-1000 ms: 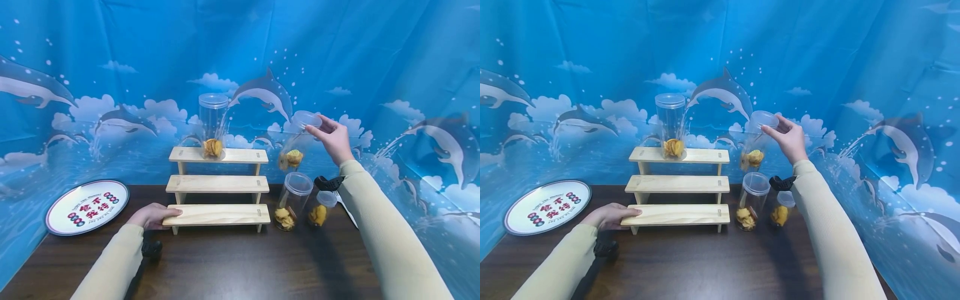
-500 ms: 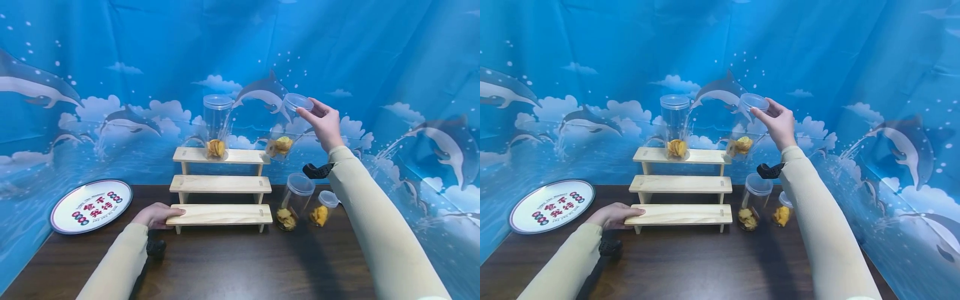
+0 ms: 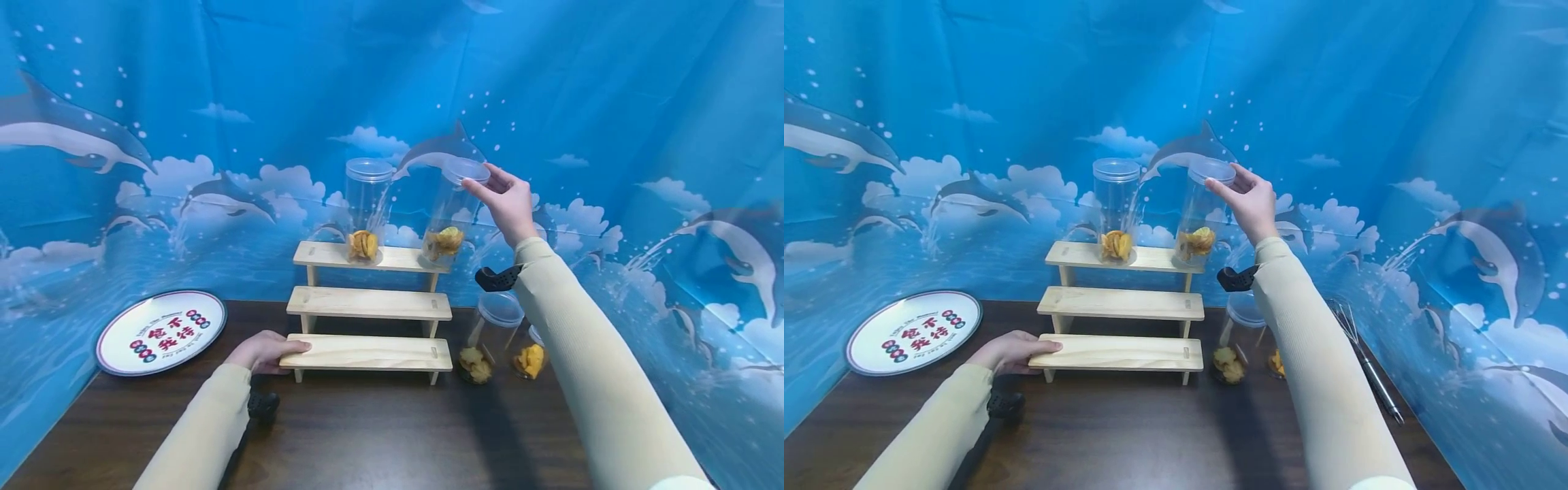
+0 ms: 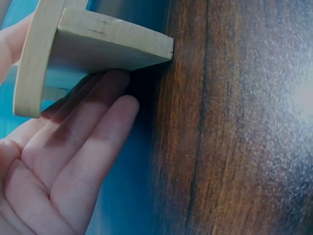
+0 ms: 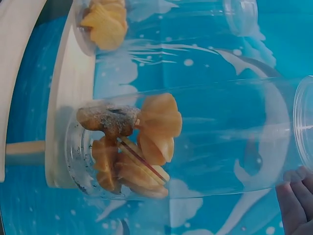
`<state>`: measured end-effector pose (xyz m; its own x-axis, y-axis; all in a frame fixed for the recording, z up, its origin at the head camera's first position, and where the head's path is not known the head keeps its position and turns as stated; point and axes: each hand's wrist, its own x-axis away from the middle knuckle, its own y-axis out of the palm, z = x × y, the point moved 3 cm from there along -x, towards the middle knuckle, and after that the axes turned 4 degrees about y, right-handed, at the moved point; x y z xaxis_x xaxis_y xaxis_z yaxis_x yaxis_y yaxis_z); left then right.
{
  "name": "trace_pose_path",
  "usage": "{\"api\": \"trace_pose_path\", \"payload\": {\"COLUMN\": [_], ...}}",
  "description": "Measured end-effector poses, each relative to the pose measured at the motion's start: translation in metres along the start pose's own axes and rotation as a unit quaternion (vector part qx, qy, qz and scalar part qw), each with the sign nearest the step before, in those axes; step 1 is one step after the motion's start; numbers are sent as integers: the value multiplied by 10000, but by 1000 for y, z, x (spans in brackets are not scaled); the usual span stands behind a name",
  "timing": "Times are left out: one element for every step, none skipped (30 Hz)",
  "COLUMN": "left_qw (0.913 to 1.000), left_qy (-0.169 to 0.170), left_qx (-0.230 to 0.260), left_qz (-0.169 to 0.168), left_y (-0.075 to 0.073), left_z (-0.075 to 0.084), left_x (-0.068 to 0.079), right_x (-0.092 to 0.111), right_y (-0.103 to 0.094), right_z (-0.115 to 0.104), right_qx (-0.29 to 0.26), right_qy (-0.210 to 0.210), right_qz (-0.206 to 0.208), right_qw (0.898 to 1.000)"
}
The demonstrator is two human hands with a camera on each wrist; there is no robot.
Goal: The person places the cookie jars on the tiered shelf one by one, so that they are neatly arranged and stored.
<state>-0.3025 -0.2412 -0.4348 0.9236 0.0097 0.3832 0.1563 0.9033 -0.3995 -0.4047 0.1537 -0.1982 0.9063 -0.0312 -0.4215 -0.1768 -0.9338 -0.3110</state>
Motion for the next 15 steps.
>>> {"api": "trace_pose_path", "payload": {"left_qw": [10000, 10000, 10000, 10000, 10000, 9999, 9998, 9998, 9996, 9995, 9995, 9996, 9996, 9997, 9997], "left_qy": [9, 17, 14, 6, 2, -12, -26, -43, -63, -80, -92, -108, -112, -109, -101], "left_qx": [2, 13, -2, -27, -83, -132, -187, -215, -253, -291, -293, -261, -227, -202, -200], "left_qz": [-4, -15, -20, -19, -14, -8, 14, 33, 52, 73, 87, 92, 96, 102, 110], "left_y": [1, 1, 1, 1, 1, 1, 0, 0, -1, -1, -1, -1, 0, 0, 0], "left_z": [0, 1, 2, 2, 3, 3, 4, 4, 4, 4, 4, 4, 4, 4, 4], "left_x": [0, 1, 1, 1, 2, 2, 3, 4, 4, 4, 5, 5, 5, 5, 4], "right_x": [0, -1, -1, -1, -2, -2, -3, -3, -3, -4, -4, -4, -4, -4, -5], "right_y": [2, 5, 8, 10, 13, 15, 18, 21, 24, 26, 28, 30, 31, 32, 32], "right_z": [1, 1, 2, 2, 3, 3, 4, 4, 4, 4, 4, 4, 4, 3, 3], "right_qx": [1, 6, -4, 1, -11, -49, -80, -103, -133, -157, -195, -214, -215, -214, -215], "right_qy": [13, 19, 13, 19, 12, 7, -4, -5, -7, -13, -27, -36, -51, -67, -90], "right_qz": [-14, -26, -34, -32, -35, -53, -67, -82, -98, -115, -130, -135, -127, -116, -98], "right_qw": [10000, 10000, 10000, 10000, 10000, 10000, 9999, 9999, 9999, 9998, 9997, 9997, 9997, 9997, 9997]}}
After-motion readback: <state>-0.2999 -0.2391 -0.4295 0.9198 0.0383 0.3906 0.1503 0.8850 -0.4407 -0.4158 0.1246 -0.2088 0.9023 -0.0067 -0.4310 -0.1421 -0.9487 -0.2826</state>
